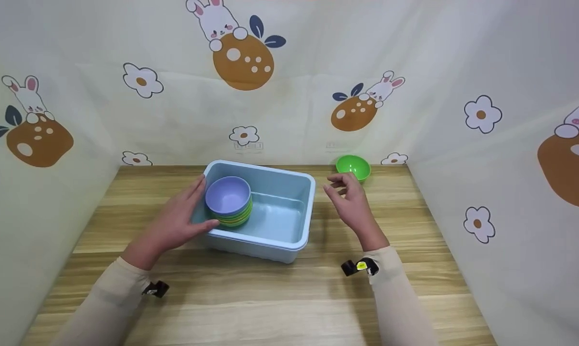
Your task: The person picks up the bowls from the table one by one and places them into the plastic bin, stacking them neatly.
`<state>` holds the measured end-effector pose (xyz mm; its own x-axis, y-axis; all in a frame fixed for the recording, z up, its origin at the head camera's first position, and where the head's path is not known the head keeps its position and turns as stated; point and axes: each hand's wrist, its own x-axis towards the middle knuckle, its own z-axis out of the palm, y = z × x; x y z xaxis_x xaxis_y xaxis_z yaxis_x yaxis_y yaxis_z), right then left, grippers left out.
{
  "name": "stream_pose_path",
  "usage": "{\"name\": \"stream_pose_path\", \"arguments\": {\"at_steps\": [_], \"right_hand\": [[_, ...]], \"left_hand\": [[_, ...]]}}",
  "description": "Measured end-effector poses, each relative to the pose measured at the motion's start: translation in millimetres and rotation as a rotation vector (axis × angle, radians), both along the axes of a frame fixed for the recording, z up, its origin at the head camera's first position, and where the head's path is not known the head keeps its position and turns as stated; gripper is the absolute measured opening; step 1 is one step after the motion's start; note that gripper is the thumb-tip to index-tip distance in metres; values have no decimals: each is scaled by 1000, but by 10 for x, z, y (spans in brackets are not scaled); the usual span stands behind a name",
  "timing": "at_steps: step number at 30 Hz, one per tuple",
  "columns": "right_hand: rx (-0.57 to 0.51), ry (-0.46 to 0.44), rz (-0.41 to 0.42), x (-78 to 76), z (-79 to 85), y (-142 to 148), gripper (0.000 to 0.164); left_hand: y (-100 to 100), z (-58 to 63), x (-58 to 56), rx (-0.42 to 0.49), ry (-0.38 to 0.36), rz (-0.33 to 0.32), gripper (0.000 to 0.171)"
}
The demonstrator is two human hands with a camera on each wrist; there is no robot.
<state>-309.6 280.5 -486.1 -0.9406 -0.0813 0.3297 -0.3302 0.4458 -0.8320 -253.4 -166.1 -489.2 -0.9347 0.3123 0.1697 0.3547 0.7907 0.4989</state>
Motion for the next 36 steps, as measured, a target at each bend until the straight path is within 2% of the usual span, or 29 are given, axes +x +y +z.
{"name": "stream_pose_path", "arguments": {"at_steps": [7,14,19,23,27,31,36], "right_hand": [[-25,-58,-55,90,-6,7,25],[-22,-43,-121,-64,-240,134,27],[-53,-24,-262,-174,-346,161,32],[-86,-57,-377,-304,-474,219,51],[-80,-141,-453,-463,-626,301,78],[-54,-216,-480,-619,-713,368,102],[-4,-239,-485,-809,-755,413,120]], "left_hand": [[5,-7,-4,-9,5,3,120],[6,-13,-14,-29,9,5,122],[4,-9,-15,-17,6,2,121],[-1,-3,-13,-2,16,-5,120],[3,-6,-14,1,13,-4,120],[6,-5,-12,2,-1,3,121],[8,-12,-13,3,-4,9,120]]}}
